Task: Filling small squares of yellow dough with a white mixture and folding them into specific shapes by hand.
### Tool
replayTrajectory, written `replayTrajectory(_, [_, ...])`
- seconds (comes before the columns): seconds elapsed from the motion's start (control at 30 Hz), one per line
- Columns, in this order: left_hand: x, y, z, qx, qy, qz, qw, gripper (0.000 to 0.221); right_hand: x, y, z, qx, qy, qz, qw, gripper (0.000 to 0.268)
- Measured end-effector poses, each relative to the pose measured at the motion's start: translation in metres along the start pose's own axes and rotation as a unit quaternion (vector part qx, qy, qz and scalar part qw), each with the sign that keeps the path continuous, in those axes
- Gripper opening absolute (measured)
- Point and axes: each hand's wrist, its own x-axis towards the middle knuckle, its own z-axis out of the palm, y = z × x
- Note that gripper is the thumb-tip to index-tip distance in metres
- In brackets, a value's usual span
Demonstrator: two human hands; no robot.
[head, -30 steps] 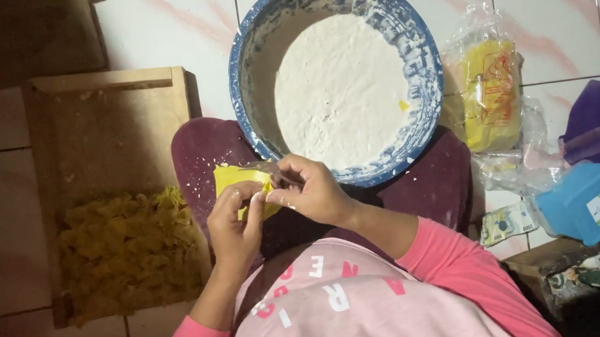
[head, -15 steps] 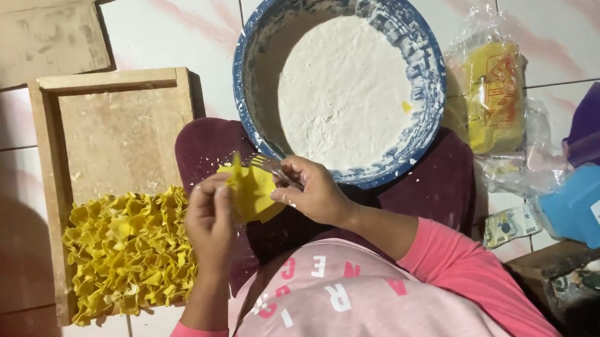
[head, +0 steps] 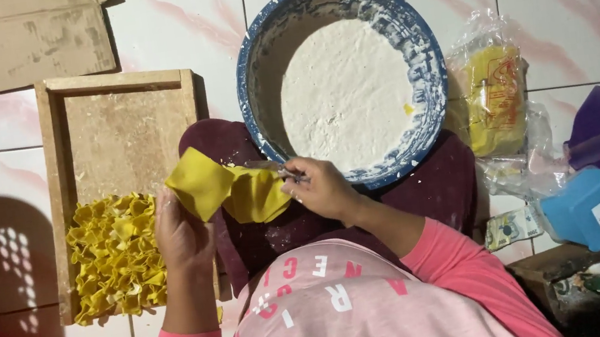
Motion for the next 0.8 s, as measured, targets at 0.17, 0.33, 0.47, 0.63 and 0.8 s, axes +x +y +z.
replayTrajectory(0.17, [-0.011,-0.016,-0.008,0.028,-0.010,-0.079,0.996,0.028,0.006,0.015,-0.027,-0.092,0.054,-0.055,0.993,0.025])
replayTrajectory(0.33, [-0.022,-0.017,0.018,0.068,-0.025,-0.146,0.987,0.021,0.013,0.035,-0.055,-0.184,0.052,-0.072,0.979,0.024])
replayTrajectory(0.47, [-0.010,-0.045,0.003,0.068,-0.043,-0.151,0.985,0.008,0.012,0.034,-0.071,-0.275,0.039,-0.041,0.960,0.027])
replayTrajectory(0.63, [-0.016,-0.036,0.018,0.106,-0.060,-0.177,0.977,0.018,0.005,0.020,-0.076,-0.380,0.005,0.027,0.925,0.029])
replayTrajectory(0.8, [-0.016,-0.043,0.022,0.117,-0.072,-0.160,0.977,0.022,0.006,0.023,-0.079,-0.424,-0.015,0.067,0.903,0.032])
